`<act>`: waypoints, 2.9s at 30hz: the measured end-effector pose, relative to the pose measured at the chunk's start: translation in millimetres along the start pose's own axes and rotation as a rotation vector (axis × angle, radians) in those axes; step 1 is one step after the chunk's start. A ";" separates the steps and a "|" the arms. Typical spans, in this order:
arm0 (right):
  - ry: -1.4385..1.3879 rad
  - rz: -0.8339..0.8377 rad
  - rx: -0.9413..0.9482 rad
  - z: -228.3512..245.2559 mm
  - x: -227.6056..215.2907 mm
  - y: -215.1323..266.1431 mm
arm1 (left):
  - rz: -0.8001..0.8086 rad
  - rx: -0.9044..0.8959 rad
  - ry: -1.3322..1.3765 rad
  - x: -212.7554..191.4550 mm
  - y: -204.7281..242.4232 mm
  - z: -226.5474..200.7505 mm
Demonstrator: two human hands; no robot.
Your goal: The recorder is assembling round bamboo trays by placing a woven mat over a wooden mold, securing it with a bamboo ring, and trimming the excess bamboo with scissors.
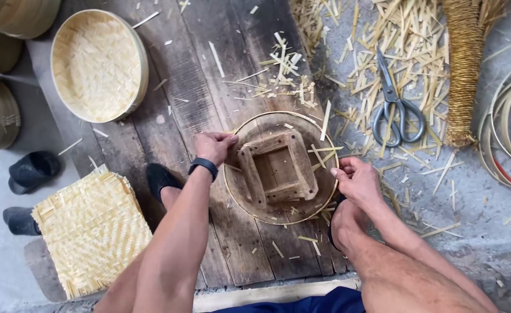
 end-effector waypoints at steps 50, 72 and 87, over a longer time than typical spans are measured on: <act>-0.919 0.724 -0.324 251.1 36.9 53.7 | -0.262 0.254 0.381 -43.3 243.4 -140.0; -1.424 0.510 -0.117 -11.5 -12.9 42.8 | -0.581 -0.040 0.270 -83.3 6.7 30.4; -1.352 0.537 0.127 -35.9 85.6 -14.2 | -0.324 0.780 -0.462 42.9 97.5 -126.4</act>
Point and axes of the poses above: each hand's wrist, its own y-axis away from the middle knuckle, its own x-axis out of the palm, z = x × y, the point moved 10 cm from there along -y, towards the middle knuckle, and after that the axes turned 9 degrees about z, right-handed, at the moved point
